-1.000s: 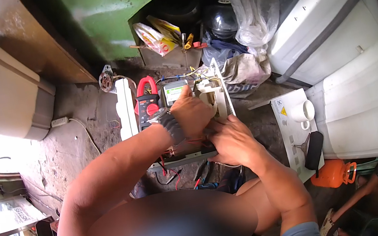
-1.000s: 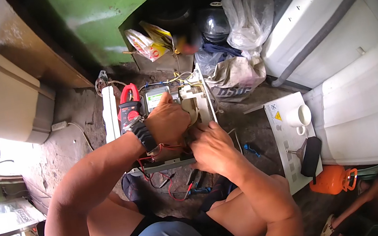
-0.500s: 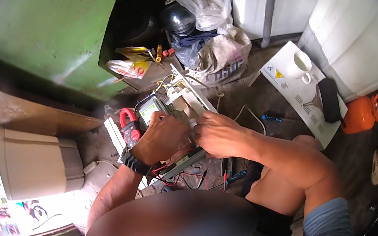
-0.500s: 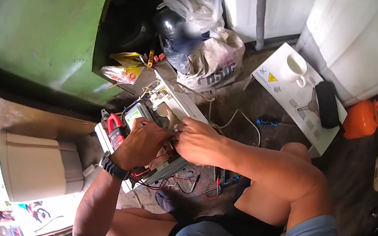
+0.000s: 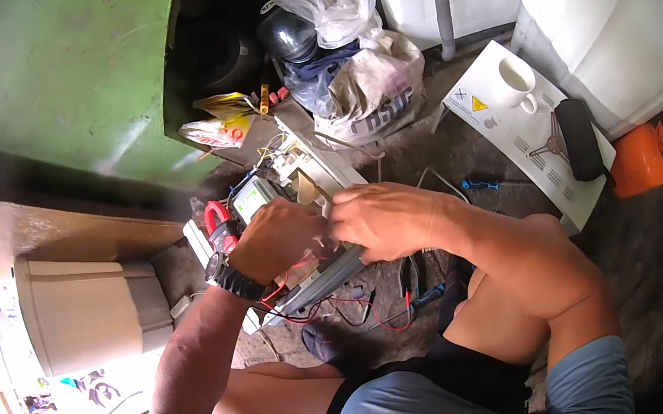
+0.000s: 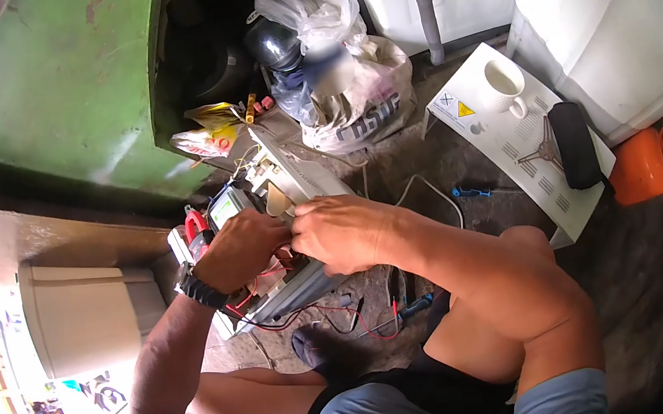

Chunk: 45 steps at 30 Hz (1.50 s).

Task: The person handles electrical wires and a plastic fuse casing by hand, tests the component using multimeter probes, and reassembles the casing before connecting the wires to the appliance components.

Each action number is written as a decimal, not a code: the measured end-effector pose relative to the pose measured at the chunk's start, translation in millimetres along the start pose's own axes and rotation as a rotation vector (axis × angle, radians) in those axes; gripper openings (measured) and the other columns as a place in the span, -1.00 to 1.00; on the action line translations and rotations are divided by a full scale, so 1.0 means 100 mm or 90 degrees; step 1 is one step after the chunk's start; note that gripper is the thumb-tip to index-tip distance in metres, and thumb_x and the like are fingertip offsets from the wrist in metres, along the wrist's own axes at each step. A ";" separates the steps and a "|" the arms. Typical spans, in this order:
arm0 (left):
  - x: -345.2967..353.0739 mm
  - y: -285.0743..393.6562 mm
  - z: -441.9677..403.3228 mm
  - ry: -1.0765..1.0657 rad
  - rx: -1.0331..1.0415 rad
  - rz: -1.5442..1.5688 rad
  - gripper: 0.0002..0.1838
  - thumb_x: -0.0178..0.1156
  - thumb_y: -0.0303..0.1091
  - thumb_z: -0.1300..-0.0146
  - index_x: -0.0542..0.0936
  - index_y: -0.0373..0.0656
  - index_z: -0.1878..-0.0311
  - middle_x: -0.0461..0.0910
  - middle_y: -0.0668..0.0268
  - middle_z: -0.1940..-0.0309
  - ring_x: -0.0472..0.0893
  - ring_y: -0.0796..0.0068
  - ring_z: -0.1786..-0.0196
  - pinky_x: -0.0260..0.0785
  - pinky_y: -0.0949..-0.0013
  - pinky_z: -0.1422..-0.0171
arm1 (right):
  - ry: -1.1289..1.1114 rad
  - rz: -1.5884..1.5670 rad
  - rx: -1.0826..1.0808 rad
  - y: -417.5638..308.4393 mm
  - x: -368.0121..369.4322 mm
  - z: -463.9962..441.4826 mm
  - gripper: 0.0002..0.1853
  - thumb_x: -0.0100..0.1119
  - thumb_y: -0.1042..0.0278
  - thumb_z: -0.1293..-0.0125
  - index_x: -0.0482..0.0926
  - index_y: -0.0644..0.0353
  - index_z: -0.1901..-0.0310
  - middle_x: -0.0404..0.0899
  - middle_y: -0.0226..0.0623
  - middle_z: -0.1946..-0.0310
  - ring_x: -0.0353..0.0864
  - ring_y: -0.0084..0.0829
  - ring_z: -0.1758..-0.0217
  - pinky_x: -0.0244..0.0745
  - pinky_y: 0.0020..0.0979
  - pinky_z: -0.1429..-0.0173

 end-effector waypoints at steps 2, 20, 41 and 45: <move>-0.03 0.00 -0.02 -0.045 -0.018 0.027 -0.85 0.33 -0.50 -0.28 0.82 -0.05 0.16 0.78 0.24 0.30 0.84 0.08 0.09 0.66 0.05 -0.08 | -0.011 -0.037 -0.006 0.02 -0.10 0.01 -0.72 0.50 0.36 -0.23 0.80 0.26 0.06 0.79 -0.20 0.00 0.71 -0.16 -0.28 0.61 -0.20 -0.46; 0.06 -0.21 0.03 -0.049 -0.080 0.161 -0.64 0.20 -0.65 -0.35 0.75 -0.09 -0.13 0.71 0.14 0.04 0.77 -0.08 -0.06 0.63 -0.02 -0.14 | 0.075 -0.020 0.098 0.40 -0.28 0.21 -0.66 0.53 0.23 -0.38 0.70 0.25 -0.05 0.75 -0.10 0.00 0.80 -0.02 -0.17 0.67 -0.05 -0.33; 0.16 -0.19 0.05 -0.018 -0.033 0.166 -0.69 0.30 -0.59 -0.31 0.73 -0.12 -0.09 0.71 0.18 0.00 0.79 -0.04 -0.06 0.66 0.01 -0.11 | 0.044 -0.019 0.129 0.38 -0.21 0.19 -0.69 0.46 0.25 -0.44 0.71 0.24 -0.08 0.70 -0.08 -0.05 0.81 0.00 -0.16 0.69 -0.03 -0.31; 0.09 -0.15 0.03 -0.042 -0.015 0.190 -0.67 0.33 -0.61 -0.28 0.73 -0.12 -0.09 0.71 0.18 0.00 0.79 -0.03 -0.07 0.66 0.01 -0.09 | 0.041 -0.017 0.131 0.37 -0.21 0.19 -0.69 0.46 0.24 -0.44 0.70 0.24 -0.07 0.70 -0.08 -0.04 0.81 0.00 -0.16 0.69 -0.03 -0.31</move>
Point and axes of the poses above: each hand's wrist, its own z-axis away from the middle knuckle, its own x-axis out of the palm, y = z × x, the point moved 8 cm from there along -z, towards the middle knuckle
